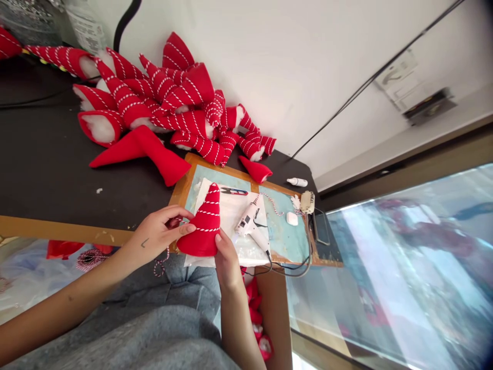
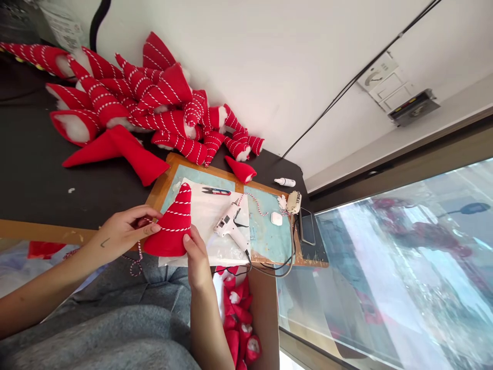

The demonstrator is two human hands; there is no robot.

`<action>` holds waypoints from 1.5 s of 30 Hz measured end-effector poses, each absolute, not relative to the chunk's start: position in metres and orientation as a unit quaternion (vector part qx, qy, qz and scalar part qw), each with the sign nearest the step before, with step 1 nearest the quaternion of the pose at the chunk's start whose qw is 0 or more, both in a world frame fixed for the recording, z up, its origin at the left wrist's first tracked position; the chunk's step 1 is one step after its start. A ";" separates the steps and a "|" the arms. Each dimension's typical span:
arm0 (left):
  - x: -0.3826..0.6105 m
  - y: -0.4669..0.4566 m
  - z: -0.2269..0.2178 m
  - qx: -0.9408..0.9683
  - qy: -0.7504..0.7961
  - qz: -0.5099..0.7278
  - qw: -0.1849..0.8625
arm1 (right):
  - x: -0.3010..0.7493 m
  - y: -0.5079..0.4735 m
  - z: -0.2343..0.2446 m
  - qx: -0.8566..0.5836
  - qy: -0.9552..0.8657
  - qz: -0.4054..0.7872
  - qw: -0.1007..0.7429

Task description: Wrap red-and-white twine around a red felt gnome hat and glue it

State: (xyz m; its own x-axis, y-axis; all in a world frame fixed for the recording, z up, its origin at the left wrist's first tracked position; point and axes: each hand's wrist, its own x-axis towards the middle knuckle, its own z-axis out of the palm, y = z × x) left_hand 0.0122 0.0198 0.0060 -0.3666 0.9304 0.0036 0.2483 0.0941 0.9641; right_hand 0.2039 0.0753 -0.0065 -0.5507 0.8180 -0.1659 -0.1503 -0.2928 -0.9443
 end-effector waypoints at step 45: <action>0.012 0.023 0.008 0.513 0.618 0.506 0.315 | 0.205 0.078 -0.007 -0.325 -0.541 0.696 0.342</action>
